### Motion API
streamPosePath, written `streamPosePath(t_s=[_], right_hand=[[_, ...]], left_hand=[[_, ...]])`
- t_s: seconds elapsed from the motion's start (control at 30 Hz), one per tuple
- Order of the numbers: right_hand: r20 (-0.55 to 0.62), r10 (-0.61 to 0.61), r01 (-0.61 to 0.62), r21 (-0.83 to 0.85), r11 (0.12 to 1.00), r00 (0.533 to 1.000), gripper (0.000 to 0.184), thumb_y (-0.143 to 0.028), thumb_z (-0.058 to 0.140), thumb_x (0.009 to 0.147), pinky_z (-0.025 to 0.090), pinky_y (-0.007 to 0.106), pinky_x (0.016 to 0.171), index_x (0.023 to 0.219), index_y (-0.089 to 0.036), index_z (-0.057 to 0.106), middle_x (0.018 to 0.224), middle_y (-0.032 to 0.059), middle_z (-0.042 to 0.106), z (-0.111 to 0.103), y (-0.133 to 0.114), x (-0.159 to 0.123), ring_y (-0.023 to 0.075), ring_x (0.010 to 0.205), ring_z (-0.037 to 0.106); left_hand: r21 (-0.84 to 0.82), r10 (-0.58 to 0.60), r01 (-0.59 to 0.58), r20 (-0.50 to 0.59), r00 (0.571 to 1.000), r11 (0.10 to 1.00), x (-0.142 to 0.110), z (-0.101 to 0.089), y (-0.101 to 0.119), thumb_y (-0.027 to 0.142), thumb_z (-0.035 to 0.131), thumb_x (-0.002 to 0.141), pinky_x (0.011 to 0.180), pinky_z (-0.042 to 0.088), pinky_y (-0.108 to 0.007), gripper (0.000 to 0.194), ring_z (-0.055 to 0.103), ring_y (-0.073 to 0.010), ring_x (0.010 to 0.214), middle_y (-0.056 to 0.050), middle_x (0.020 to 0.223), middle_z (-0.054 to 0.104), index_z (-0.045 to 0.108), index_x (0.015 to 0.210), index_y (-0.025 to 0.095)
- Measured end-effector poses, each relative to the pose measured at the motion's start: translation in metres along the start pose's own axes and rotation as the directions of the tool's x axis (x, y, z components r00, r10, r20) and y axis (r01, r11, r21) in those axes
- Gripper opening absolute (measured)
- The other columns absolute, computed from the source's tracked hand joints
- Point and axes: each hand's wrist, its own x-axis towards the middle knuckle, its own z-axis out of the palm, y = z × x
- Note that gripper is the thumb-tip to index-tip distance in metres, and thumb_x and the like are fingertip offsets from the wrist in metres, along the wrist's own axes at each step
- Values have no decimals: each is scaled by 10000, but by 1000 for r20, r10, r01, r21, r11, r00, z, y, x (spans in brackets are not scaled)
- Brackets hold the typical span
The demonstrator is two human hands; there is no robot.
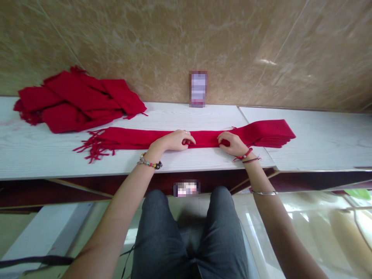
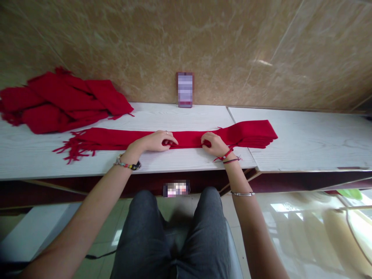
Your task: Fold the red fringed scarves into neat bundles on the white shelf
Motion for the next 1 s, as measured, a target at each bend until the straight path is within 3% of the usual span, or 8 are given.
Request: streamPosePath(t_s=[0.13,0.23,0.3,0.4,0.5,0.73,0.87,1.0], right_hand=[[-1,-5,5,-5,1000,1000,86,-244,521,755,470,370,845,726,-200,590,891,80,658,-2,-3,1,215,886,602],[-78,42,-47,-58,997,996,201,-309,462,842,468,378,862,853,-187,622,916,93,660,0,-4,1,214,902,600],[-114,77,-91,-121,989,990,280,-329,439,867,453,399,911,1006,-164,618,1035,124,649,4,-2,2,231,1006,583],[-39,134,-140,-243,960,990,368,-308,458,859,404,449,992,1172,-155,577,1249,144,571,12,4,2,260,1181,505],[51,171,-147,-314,938,984,401,-253,436,860,374,473,1028,1234,-177,558,1306,119,544,16,10,2,255,1232,472],[32,139,-120,-338,934,990,464,-263,383,900,297,500,1072,1350,-182,462,1422,116,425,15,0,5,255,1345,327],[161,163,-96,-360,928,973,450,-262,344,916,317,512,1054,1340,-204,483,1409,102,445,20,-3,7,253,1315,380],[100,232,-174,-401,899,968,481,-175,362,866,345,476,1049,1327,-176,497,1388,103,472,18,3,4,247,1298,404]], left_hand=[[-26,-17,17,10,1000,1000,1,1,1,185,558,770,713,465,-249,214,586,-135,742,-43,863,658,703,926,173],[-20,-38,37,-52,998,999,3,7,1,302,493,866,936,412,-298,284,569,-166,1016,-70,1124,615,658,1068,190],[20,-88,88,-18,996,996,4,12,1,360,431,912,1056,303,-348,383,432,-192,1244,-73,1361,471,556,1246,222],[118,-164,148,139,977,982,3,17,1,416,368,944,1122,134,-437,486,152,-231,1405,-41,1523,235,354,1409,276],[185,-169,133,193,966,974,2,19,2,427,329,957,1126,75,-452,512,80,-225,1419,-30,1539,174,262,1446,292],[181,-174,142,173,969,973,3,16,8,411,279,971,1125,62,-453,480,71,-213,1421,-17,1546,140,268,1441,313],[188,-171,134,195,966,973,5,17,12,405,302,966,1121,64,-475,492,87,-226,1419,-31,1539,170,264,1444,296],[208,-181,135,217,959,969,6,19,11,417,298,964,1124,64,-468,507,104,-227,1417,-36,1537,179,251,1451,284]])
